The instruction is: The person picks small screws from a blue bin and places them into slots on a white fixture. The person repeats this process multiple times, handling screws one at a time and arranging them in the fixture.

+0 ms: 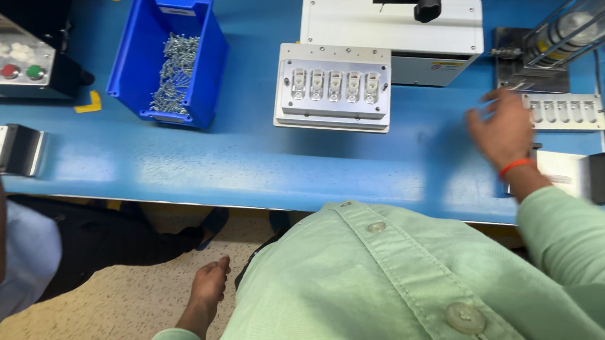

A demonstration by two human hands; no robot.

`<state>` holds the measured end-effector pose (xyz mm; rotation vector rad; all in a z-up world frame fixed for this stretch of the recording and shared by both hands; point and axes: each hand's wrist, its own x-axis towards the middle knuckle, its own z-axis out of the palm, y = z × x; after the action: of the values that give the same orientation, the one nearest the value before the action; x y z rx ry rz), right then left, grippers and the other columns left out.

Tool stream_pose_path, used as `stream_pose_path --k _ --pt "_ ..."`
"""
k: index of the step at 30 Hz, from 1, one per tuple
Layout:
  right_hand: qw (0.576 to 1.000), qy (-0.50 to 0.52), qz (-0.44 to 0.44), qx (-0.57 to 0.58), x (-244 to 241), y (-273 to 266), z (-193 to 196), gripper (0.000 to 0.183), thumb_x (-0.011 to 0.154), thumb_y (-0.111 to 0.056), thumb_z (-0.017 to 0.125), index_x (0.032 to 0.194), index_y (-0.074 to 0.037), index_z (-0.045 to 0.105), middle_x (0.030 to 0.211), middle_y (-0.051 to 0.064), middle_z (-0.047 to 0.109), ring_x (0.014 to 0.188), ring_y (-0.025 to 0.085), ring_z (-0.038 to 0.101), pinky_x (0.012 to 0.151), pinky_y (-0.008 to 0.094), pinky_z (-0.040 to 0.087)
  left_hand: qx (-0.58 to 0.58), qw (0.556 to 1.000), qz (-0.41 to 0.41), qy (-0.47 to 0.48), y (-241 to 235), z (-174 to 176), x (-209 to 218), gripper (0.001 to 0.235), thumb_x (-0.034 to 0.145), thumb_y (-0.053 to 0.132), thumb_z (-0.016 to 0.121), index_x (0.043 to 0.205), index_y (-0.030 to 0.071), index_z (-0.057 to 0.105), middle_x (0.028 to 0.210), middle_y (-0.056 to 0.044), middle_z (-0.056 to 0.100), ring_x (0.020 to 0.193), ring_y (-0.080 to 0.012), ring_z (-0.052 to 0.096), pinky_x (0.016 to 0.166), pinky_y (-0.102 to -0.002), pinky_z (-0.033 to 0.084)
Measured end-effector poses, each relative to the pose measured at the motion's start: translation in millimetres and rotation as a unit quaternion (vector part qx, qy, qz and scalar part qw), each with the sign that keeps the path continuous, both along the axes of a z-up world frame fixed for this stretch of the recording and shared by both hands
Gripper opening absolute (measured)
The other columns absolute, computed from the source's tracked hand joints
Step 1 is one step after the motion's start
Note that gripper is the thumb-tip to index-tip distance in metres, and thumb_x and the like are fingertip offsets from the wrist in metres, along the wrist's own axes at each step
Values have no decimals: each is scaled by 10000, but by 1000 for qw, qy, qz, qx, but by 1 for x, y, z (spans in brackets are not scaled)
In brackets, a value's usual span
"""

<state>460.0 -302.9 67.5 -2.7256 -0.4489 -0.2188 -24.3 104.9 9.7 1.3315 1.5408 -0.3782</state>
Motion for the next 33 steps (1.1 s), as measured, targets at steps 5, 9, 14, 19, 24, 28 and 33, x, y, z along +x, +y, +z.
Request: stream_pose_path --k 5,9,14,19,24,28,33 --pt "979 188 -1 74 -108 52 -4 299 914 -357 759 915 -60 724 687 107 705 607 200 688 630 366 564 -53 998 5 40 -5 -23 13 535 1045 475 529 1260 1 653 965 -134 634 844 -234 555 770 -393 478" --pt "957 251 -68 132 -161 60 9 223 827 -297 794 863 -83 743 711 -2 688 629 111 619 622 303 527 -85 996 -28 6 1 -34 23 554 1000 432 561 1292 -31 645 1159 -224 749 1083 -328 736 970 -447 568" --pt "940 312 -44 134 -151 57 22 182 846 -287 771 849 -106 746 699 -27 673 613 79 555 599 265 484 -94 993 -75 14 19 -48 31 452 988 315 584 1280 -14 686 1156 -208 772 1038 -315 744 932 -444 585" --pt "940 327 -91 27 -137 66 16 278 893 -362 758 782 -107 745 633 -20 657 572 102 544 591 296 450 -133 984 -115 26 35 -77 29 437 1013 316 470 1306 102 713 1194 -122 764 1042 -233 711 918 -411 553" --pt "937 336 -89 39 -134 66 12 303 899 -385 736 758 -117 724 608 -33 651 547 95 583 593 295 486 -209 976 -58 -35 43 -116 14 479 1009 300 453 1297 1 690 1223 -217 760 1061 -337 711 941 -486 553" --pt "937 338 -86 20 -131 65 10 307 908 -388 731 758 -119 727 604 -28 651 542 97 596 586 290 495 -245 968 -37 -47 44 -137 7 534 1016 347 418 1341 -12 643 1268 -233 740 1108 -351 715 980 -489 537" --pt "933 348 -93 20 -129 67 11 296 903 -372 738 761 -111 739 595 -24 651 525 93 604 556 283 511 -258 963 -1 -79 41 -138 3 546 1016 376 436 1352 -7 632 1273 -235 731 1133 -361 692 1011 -493 510"
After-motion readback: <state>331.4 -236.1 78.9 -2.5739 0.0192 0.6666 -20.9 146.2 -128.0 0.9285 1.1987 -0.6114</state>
